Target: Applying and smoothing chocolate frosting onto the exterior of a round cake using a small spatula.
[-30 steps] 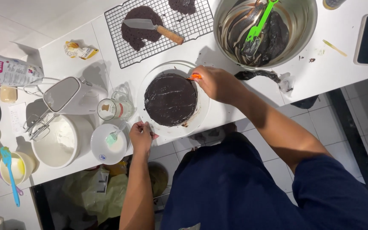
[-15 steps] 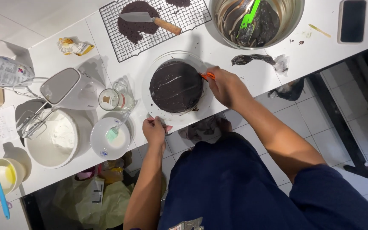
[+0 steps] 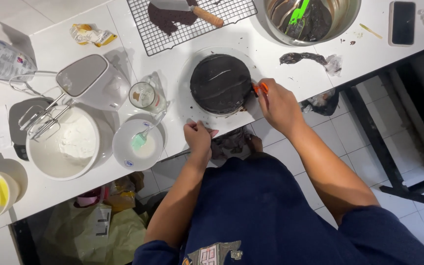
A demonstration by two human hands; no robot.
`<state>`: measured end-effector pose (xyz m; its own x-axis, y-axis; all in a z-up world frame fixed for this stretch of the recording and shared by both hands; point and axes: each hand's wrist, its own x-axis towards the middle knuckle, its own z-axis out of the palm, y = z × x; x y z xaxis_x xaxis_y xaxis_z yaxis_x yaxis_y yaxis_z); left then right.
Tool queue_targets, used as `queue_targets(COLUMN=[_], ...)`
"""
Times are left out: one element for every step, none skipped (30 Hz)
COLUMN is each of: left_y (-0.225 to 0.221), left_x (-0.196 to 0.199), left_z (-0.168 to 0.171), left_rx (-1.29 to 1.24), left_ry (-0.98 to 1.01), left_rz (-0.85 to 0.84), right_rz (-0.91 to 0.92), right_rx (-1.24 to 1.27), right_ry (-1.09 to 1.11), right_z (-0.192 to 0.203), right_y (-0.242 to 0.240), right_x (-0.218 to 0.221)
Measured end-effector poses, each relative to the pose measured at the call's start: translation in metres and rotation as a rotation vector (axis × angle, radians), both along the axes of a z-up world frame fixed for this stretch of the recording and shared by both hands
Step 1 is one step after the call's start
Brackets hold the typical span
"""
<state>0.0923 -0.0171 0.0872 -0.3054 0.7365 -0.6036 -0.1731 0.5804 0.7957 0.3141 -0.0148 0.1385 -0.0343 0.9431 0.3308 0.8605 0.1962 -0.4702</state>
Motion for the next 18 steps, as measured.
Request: queue_targets(left_y=[-0.001, -0.002, -0.001, 0.000, 0.000, 0.001, 0.000, 0.000, 0.000, 0.000, -0.001, -0.002, -0.002, -0.004, -0.005, -0.006, -0.011, -0.016], left_x=[-0.001, -0.003, -0.006, -0.009, -0.014, -0.019, -0.024, -0.027, -0.029, -0.031, -0.035, -0.039, -0.043, -0.049, -0.055, -0.060, -0.066, -0.070], left_z=[0.006, 0.001, -0.003, -0.007, -0.011, -0.015, -0.019, -0.018, -0.016, -0.015, -0.009, -0.003, 0.004, 0.004, 0.005, 0.007, 0.004, 0.001], left_rx=[-0.010, -0.011, -0.009, -0.007, -0.006, 0.006, 0.017, 0.017, 0.020, 0.023, 0.022, 0.016, 0.012, 0.014, 0.006, -0.001, 0.000, -0.024], left_ry=[-0.006, -0.015, -0.072, -0.130, -0.137, -0.183, -0.229, -0.236, -0.267, -0.299, -0.306, -0.310, -0.312, -0.317, -0.352, -0.386, -0.386, -0.392], left_rz=[-0.013, -0.009, -0.012, -0.015, -0.010, -0.069, -0.129, -0.124, -0.131, -0.138, -0.137, -0.172, -0.209, -0.210, -0.231, -0.253, -0.263, -0.243], right_rz=[-0.074, -0.070, -0.056, -0.041, -0.036, -0.039, -0.042, -0.037, -0.058, -0.078, -0.077, -0.103, -0.130, -0.130, -0.127, -0.124, -0.134, -0.128], right_rx=[-0.070, -0.071, -0.012, 0.047, 0.048, 0.066, 0.083, 0.082, 0.076, 0.070, 0.069, 0.049, 0.032, 0.034, 0.060, 0.085, 0.087, 0.114], right_ry=[0.052, 0.042, 0.011, -0.020, -0.027, -0.022, -0.017, -0.023, -0.033, -0.044, -0.051, -0.041, -0.030, -0.035, -0.061, -0.087, -0.087, -0.111], right_z=[-0.004, -0.003, -0.001, 0.001, 0.002, 0.003, 0.004, 0.003, 0.003, 0.004, 0.008, 0.013, 0.018, 0.019, 0.020, 0.021, 0.018, 0.015], right_y=[-0.003, -0.009, -0.013, -0.018, -0.021, -0.024, -0.028, -0.030, -0.032, -0.034, -0.036, -0.039, -0.042, -0.043, -0.043, -0.044, -0.044, -0.045], right_x=[-0.004, -0.008, -0.013, -0.017, -0.022, -0.027, -0.032, -0.038, -0.043, -0.047, -0.056, -0.065, -0.074, -0.082, -0.089, -0.095, -0.102, -0.108])
